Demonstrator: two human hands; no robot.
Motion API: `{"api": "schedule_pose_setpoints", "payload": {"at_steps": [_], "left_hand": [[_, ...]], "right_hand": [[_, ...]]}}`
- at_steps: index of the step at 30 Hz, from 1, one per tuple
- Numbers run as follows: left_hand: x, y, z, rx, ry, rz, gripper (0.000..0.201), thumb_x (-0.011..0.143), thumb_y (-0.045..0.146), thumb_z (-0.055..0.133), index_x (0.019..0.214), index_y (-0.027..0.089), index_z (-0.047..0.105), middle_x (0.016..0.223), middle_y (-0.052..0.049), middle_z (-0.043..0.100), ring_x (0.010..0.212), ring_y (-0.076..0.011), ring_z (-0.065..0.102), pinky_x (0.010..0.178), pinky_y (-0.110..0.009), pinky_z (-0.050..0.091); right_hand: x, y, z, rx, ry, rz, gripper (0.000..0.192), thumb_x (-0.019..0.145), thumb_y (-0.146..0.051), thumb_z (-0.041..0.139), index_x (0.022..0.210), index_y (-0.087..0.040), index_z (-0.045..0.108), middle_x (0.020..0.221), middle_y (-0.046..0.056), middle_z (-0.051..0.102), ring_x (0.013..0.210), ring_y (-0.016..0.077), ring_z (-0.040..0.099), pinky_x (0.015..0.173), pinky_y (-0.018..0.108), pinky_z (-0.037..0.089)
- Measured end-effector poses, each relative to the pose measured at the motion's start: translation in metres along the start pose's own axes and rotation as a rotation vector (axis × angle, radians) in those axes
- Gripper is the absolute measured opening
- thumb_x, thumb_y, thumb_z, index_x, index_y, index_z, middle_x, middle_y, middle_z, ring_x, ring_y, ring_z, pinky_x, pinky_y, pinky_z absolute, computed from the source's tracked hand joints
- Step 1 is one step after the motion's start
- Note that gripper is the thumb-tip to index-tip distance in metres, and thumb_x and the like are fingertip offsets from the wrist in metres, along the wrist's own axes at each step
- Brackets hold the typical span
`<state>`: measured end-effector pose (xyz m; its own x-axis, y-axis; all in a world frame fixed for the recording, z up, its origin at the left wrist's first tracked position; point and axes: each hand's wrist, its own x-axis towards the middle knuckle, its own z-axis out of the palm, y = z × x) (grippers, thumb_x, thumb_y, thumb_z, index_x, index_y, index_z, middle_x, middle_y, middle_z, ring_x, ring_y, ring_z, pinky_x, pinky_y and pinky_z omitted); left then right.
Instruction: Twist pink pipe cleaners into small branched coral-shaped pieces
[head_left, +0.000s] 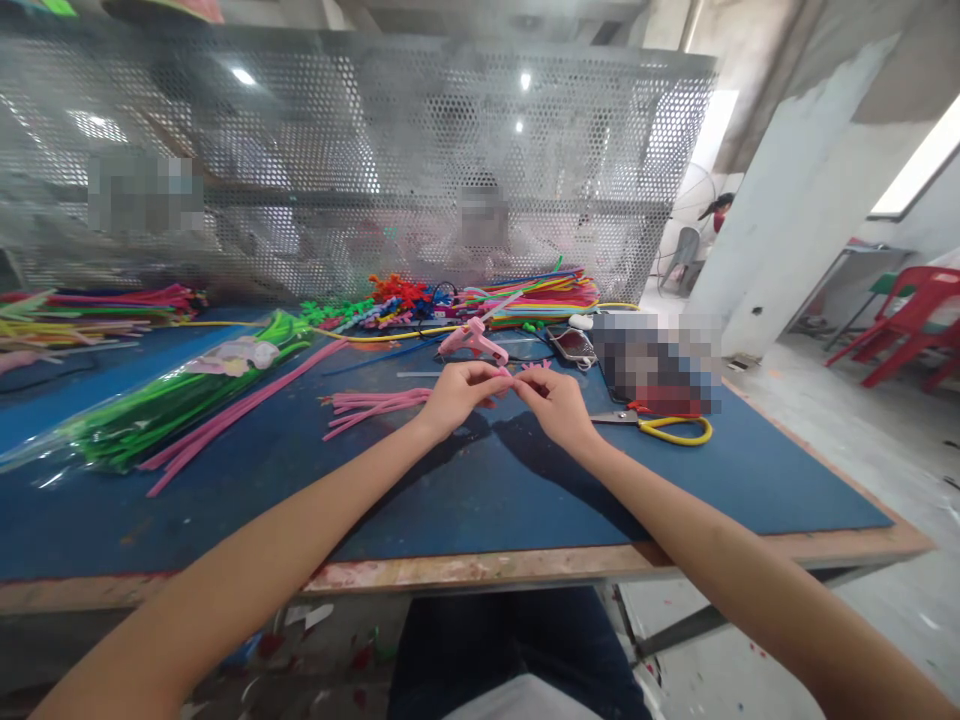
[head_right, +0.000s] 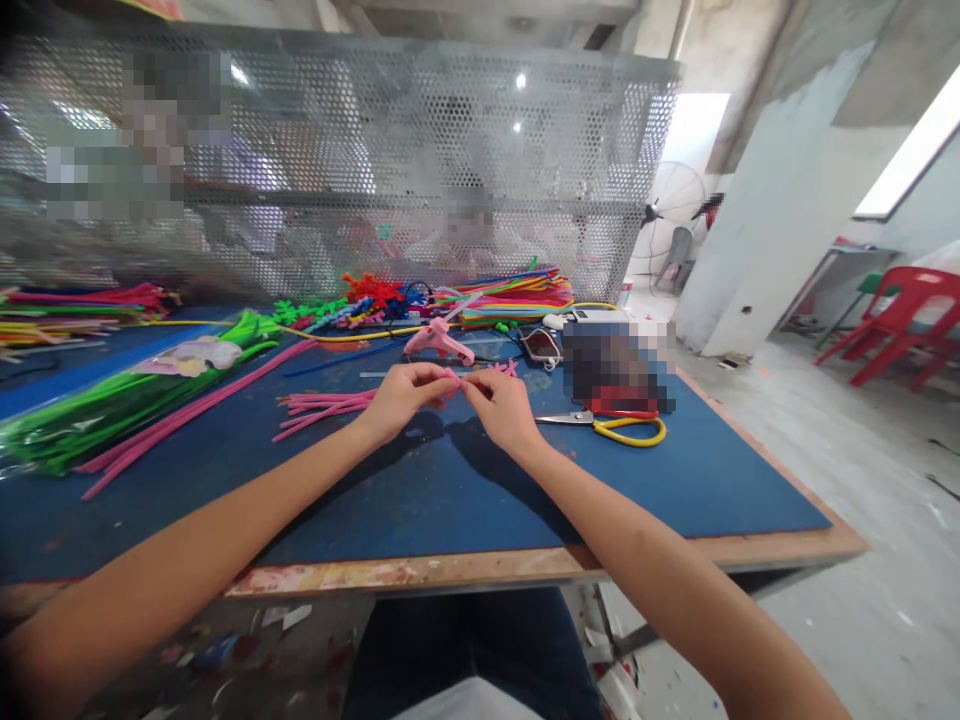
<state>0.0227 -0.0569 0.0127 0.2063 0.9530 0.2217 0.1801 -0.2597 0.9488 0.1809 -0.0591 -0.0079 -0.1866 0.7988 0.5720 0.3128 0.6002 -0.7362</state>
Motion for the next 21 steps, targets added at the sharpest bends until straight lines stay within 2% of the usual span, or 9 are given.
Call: {"api": "schedule_pose_setpoints", "payload": {"at_steps": [3,7,11,19,21], "left_hand": [[-0.0021,0.0018,0.0026,0.032,-0.012,0.007,0.031,0.064,0.042,0.068,0.076,0.013,0.065,0.063,-0.001,0.062,0.058,-0.0118,0.056,0.054,-0.023,0.048],[-0.0023,0.0012,0.0033,-0.027,0.022,0.001,0.030,0.065,0.041,0.067,0.077,0.014,0.063,0.063,-0.001,0.062,0.059,-0.0129,0.058,0.054,-0.023,0.050],[-0.0015,0.0003,0.0025,-0.026,0.002,-0.018,0.029,0.065,0.040,0.067,0.077,0.014,0.064,0.062,0.000,0.062,0.059,-0.0131,0.058,0.054,-0.024,0.050],[-0.0008,-0.0022,0.0004,0.098,0.058,0.028,0.029,0.062,0.041,0.069,0.070,0.014,0.068,0.059,-0.001,0.062,0.054,-0.0120,0.054,0.053,-0.022,0.046],[-0.0002,-0.0033,-0.0003,0.119,0.057,0.046,0.029,0.061,0.042,0.070,0.068,0.013,0.069,0.057,-0.001,0.061,0.054,-0.0116,0.053,0.053,-0.022,0.044]], "right_hand": [[-0.0002,0.0004,-0.0003,-0.017,0.005,-0.010,0.022,0.077,-0.027,0.051,0.073,-0.015,0.068,0.064,0.002,0.064,0.055,0.0128,0.050,0.052,0.023,0.034],[-0.0008,-0.0003,0.0011,-0.011,0.055,0.037,0.020,0.072,-0.027,0.054,0.066,-0.015,0.067,0.060,0.002,0.063,0.053,0.0127,0.049,0.051,0.024,0.035],[-0.0010,-0.0011,0.0015,-0.025,0.040,0.052,0.021,0.072,-0.028,0.053,0.068,-0.015,0.069,0.061,0.002,0.063,0.053,0.0130,0.049,0.051,0.024,0.035],[-0.0018,-0.0013,0.0003,-0.069,0.038,-0.002,0.020,0.074,-0.026,0.054,0.066,-0.015,0.068,0.057,0.001,0.060,0.052,0.0122,0.047,0.051,0.024,0.033],[-0.0014,-0.0006,0.0002,-0.043,0.038,0.024,0.019,0.073,-0.027,0.055,0.066,-0.015,0.069,0.058,0.002,0.061,0.052,0.0123,0.047,0.051,0.024,0.033]]}}
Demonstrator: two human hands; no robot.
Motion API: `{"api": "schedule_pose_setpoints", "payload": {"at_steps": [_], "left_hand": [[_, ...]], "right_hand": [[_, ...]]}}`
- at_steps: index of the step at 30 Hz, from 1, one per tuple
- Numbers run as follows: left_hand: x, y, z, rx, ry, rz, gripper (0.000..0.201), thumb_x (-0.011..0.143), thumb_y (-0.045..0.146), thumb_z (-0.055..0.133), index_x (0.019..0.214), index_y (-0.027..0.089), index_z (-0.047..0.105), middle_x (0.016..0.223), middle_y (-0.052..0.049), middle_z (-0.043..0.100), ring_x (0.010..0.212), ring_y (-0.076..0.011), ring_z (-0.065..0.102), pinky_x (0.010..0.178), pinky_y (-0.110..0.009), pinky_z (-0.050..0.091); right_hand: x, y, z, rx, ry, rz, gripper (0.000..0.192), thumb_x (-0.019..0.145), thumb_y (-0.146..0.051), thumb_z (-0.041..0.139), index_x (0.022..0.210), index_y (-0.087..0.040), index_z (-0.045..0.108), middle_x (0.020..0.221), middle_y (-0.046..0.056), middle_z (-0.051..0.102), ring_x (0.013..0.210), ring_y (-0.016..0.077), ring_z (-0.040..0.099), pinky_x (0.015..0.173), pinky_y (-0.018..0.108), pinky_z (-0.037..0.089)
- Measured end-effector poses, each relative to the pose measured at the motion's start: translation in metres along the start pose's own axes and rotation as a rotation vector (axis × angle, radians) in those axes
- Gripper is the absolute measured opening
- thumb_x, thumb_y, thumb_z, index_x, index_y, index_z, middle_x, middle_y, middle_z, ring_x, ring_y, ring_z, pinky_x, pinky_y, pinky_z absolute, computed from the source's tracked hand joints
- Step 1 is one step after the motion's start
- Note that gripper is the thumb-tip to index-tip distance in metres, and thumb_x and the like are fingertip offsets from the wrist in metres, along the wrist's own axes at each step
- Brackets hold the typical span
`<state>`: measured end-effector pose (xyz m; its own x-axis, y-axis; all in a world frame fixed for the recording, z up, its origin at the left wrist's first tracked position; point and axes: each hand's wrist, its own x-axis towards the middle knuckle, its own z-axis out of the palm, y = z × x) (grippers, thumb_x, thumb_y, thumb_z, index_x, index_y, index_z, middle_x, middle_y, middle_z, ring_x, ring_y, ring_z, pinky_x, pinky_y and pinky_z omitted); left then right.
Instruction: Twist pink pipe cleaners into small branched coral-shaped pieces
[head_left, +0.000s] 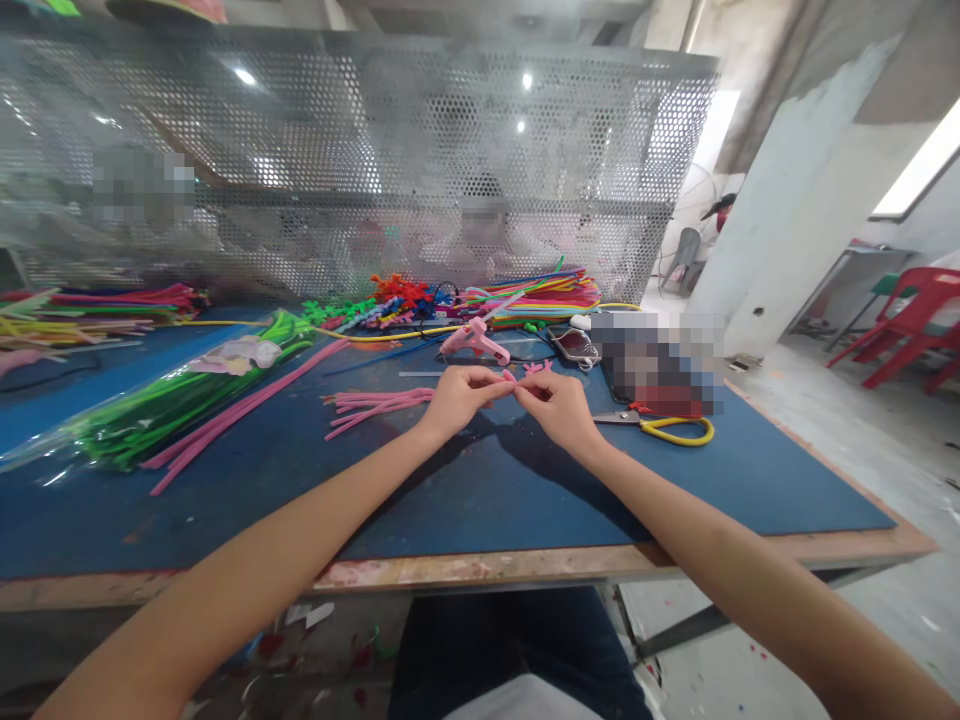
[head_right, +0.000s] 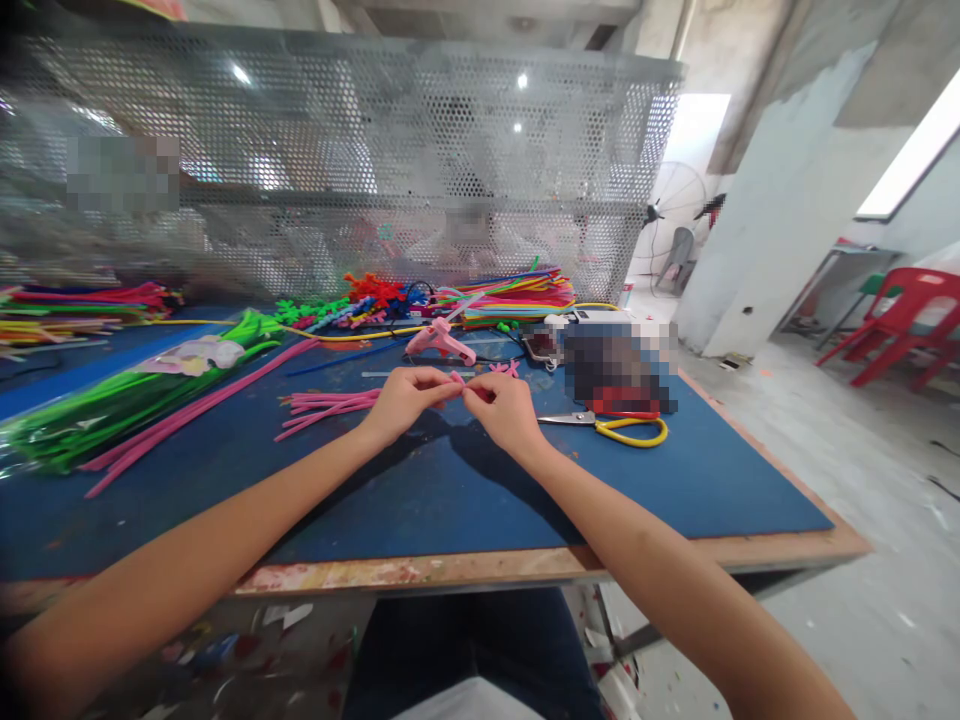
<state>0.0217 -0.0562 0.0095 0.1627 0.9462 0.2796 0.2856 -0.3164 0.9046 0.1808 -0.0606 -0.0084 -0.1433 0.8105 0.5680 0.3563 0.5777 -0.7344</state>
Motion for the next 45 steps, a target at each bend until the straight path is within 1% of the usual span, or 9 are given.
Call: {"api": "schedule_pose_setpoints", "payload": {"at_steps": [7,13,17,24,29,31,34,37,45], "left_hand": [[0.0028,0.0018,-0.0034,-0.073,-0.038,-0.059,0.026,0.060,0.039,0.071,0.067,0.014,0.069,0.056,0.000,0.060,0.053,-0.0107,0.051,0.053,-0.022,0.042],[0.0021,0.0001,-0.0005,-0.123,0.052,0.054,0.026,0.059,0.037,0.072,0.073,0.014,0.069,0.061,0.000,0.062,0.054,-0.0106,0.051,0.053,-0.022,0.040],[0.0010,0.0004,0.0014,-0.164,0.041,0.050,0.026,0.061,0.038,0.072,0.072,0.015,0.068,0.060,0.000,0.061,0.056,-0.0103,0.051,0.054,-0.022,0.041],[0.0027,-0.0018,-0.0025,-0.150,-0.056,-0.108,0.032,0.057,0.041,0.074,0.072,0.014,0.068,0.066,-0.001,0.061,0.060,-0.0106,0.052,0.057,-0.021,0.043],[0.0028,-0.0015,-0.0004,-0.507,-0.164,-0.239,0.034,0.064,0.048,0.067,0.077,0.016,0.067,0.065,-0.001,0.059,0.060,-0.0106,0.054,0.058,-0.022,0.044],[0.0024,0.0002,-0.0002,-0.619,-0.200,-0.261,0.033,0.067,0.047,0.066,0.079,0.016,0.067,0.067,-0.002,0.060,0.061,-0.0114,0.055,0.059,-0.023,0.045],[0.0019,0.0012,-0.0015,-0.615,-0.251,-0.271,0.028,0.063,0.037,0.073,0.080,0.016,0.067,0.071,-0.003,0.062,0.065,-0.0124,0.057,0.060,-0.023,0.046],[0.0023,-0.0006,-0.0031,-0.591,-0.296,-0.255,0.027,0.062,0.036,0.074,0.078,0.016,0.067,0.073,-0.003,0.063,0.067,-0.0135,0.058,0.062,-0.024,0.046],[0.0022,-0.0025,-0.0054,-0.536,-0.261,-0.242,0.026,0.055,0.032,0.078,0.070,0.014,0.067,0.064,0.001,0.060,0.057,-0.0083,0.053,0.058,-0.022,0.042]], "right_hand": [[0.0030,0.0049,0.0016,0.154,-0.069,0.101,0.024,0.071,-0.035,0.059,0.072,-0.014,0.071,0.065,0.003,0.067,0.056,0.0146,0.052,0.052,0.025,0.036],[0.0047,0.0042,0.0026,0.253,-0.060,0.112,0.022,0.070,-0.033,0.061,0.077,-0.016,0.072,0.073,0.004,0.070,0.063,0.0166,0.058,0.058,0.026,0.040],[0.0049,0.0041,0.0021,0.289,-0.061,0.116,0.022,0.070,-0.034,0.062,0.077,-0.016,0.072,0.072,0.004,0.070,0.062,0.0154,0.056,0.056,0.025,0.039],[0.0057,0.0010,0.0009,0.375,-0.088,0.242,0.014,0.063,-0.029,0.066,0.064,-0.016,0.068,0.063,0.001,0.065,0.060,0.0130,0.053,0.058,0.025,0.039],[0.0060,0.0006,-0.0002,0.459,-0.082,0.320,0.014,0.061,-0.030,0.067,0.062,-0.016,0.068,0.056,-0.002,0.059,0.058,0.0112,0.049,0.060,0.025,0.036],[0.0057,0.0011,0.0001,0.532,-0.130,0.339,0.016,0.061,-0.032,0.068,0.066,-0.016,0.069,0.059,-0.002,0.060,0.060,0.0110,0.049,0.062,0.025,0.036],[0.0051,0.0009,0.0008,0.643,-0.240,0.359,0.020,0.061,-0.034,0.070,0.068,-0.016,0.070,0.061,-0.002,0.059,0.061,0.0102,0.048,0.062,0.024,0.035],[0.0047,0.0000,0.0007,0.725,-0.282,0.372,0.019,0.061,-0.034,0.070,0.068,-0.016,0.069,0.059,-0.003,0.056,0.058,0.0088,0.046,0.059,0.023,0.032],[0.0028,0.0003,-0.0014,0.758,-0.349,0.456,0.015,0.058,-0.029,0.072,0.063,-0.015,0.067,0.052,-0.005,0.052,0.054,0.0078,0.041,0.054,0.023,0.026]]}}
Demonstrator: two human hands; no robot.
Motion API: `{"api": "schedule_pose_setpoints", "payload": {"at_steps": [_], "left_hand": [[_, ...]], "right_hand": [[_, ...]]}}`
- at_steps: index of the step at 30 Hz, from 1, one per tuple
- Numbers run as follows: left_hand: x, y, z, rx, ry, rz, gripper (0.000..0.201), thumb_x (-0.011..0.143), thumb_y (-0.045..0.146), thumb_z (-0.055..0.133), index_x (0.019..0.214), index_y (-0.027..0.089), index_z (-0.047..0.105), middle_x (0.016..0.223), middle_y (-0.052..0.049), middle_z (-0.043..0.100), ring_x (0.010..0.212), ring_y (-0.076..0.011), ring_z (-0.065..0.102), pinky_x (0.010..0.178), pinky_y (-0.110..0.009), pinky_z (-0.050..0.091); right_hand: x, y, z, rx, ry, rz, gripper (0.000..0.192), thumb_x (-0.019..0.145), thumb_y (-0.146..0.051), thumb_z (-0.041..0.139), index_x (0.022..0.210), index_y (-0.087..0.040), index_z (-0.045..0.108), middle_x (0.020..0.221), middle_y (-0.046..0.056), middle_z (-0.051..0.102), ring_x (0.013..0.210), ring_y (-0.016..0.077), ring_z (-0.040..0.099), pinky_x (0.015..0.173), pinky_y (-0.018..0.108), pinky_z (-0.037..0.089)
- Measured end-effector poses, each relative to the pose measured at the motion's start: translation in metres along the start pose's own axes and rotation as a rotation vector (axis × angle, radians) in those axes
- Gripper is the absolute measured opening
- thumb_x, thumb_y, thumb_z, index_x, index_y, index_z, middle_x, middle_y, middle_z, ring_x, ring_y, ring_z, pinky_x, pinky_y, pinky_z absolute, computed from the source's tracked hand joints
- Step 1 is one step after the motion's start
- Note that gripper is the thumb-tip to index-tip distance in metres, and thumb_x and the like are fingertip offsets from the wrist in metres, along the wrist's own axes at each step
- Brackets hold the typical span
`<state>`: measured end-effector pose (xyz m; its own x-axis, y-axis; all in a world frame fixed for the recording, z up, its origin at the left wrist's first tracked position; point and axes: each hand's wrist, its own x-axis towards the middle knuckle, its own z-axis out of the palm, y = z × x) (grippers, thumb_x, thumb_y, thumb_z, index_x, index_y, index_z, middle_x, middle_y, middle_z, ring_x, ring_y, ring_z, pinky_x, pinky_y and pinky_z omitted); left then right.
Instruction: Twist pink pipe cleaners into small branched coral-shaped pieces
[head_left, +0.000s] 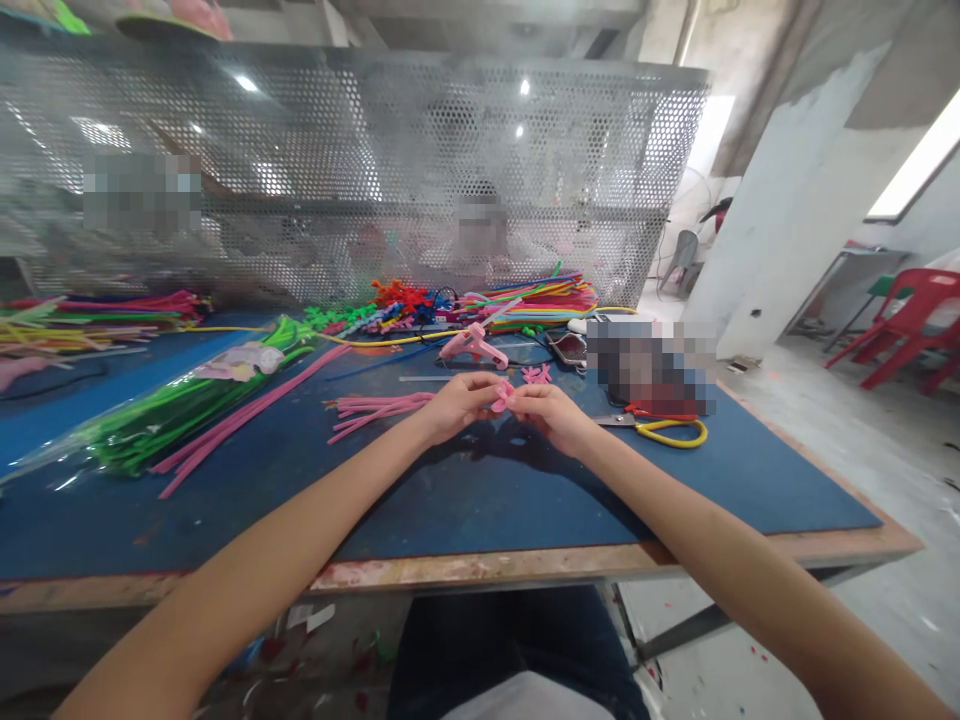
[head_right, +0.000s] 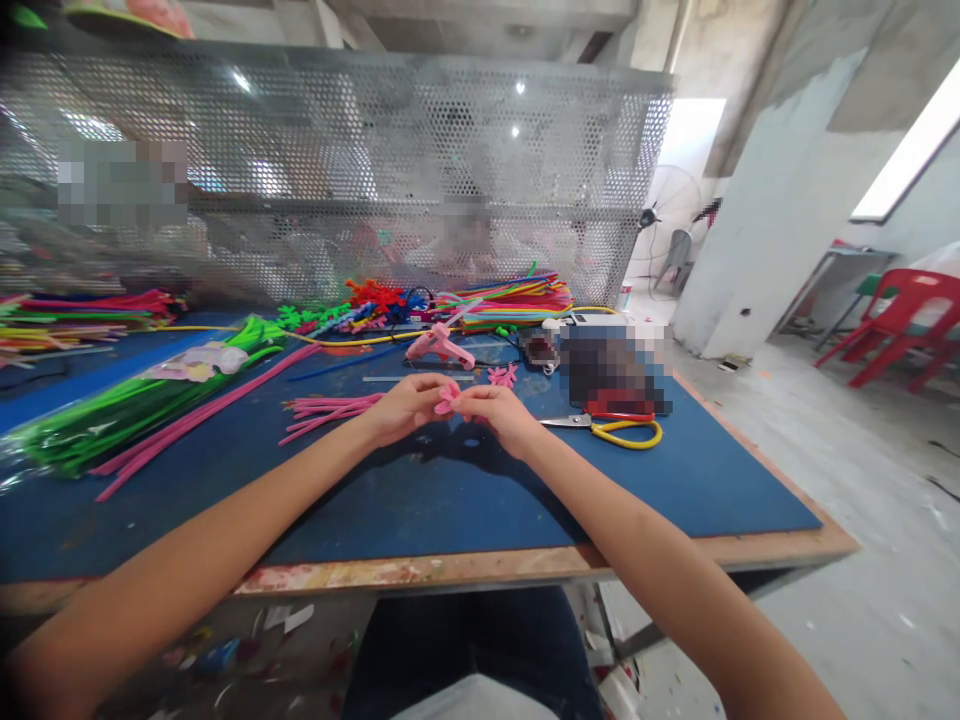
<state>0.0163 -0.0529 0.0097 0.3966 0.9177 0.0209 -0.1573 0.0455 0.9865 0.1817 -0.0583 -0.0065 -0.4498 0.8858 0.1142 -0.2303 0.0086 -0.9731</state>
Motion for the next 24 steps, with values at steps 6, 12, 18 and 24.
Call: {"api": "schedule_pose_setpoints", "payload": {"at_steps": [6,12,18,24], "left_hand": [[-0.0016,0.0006,0.0006,0.011,-0.031,0.016,0.027,0.055,0.030,0.077,0.073,0.013,0.066,0.063,0.002,0.058,0.056,-0.0077,0.051,0.060,-0.022,0.042],[0.0004,-0.0009,0.0045,-0.016,0.052,0.068,0.028,0.053,0.032,0.078,0.069,0.013,0.063,0.064,0.002,0.056,0.060,-0.0084,0.052,0.063,-0.023,0.043],[0.0017,0.0015,0.0037,-0.172,0.073,0.057,0.021,0.063,0.029,0.071,0.078,0.018,0.064,0.074,0.000,0.059,0.069,-0.0116,0.057,0.064,-0.024,0.047],[0.0010,-0.0021,0.0073,-0.096,0.029,0.115,0.027,0.058,0.019,0.072,0.084,0.017,0.065,0.088,-0.003,0.064,0.083,-0.0155,0.060,0.075,-0.028,0.048]], "right_hand": [[0.0001,0.0008,0.0001,0.001,-0.035,0.031,0.016,0.057,-0.028,0.073,0.063,-0.015,0.067,0.053,-0.005,0.052,0.053,0.0076,0.040,0.053,0.023,0.025],[0.0026,0.0044,0.0016,-0.007,-0.005,0.005,0.025,0.059,-0.037,0.072,0.069,-0.015,0.067,0.053,-0.005,0.050,0.051,0.0070,0.040,0.051,0.022,0.025],[0.0048,-0.0009,0.0006,-0.095,0.129,-0.085,0.030,0.062,-0.043,0.068,0.073,-0.015,0.067,0.053,-0.004,0.051,0.051,0.0076,0.041,0.051,0.022,0.028],[0.0070,0.0036,-0.0044,-0.283,0.231,-0.178,0.029,0.066,-0.044,0.063,0.069,-0.014,0.066,0.053,-0.003,0.051,0.050,0.0091,0.041,0.050,0.024,0.031]]}}
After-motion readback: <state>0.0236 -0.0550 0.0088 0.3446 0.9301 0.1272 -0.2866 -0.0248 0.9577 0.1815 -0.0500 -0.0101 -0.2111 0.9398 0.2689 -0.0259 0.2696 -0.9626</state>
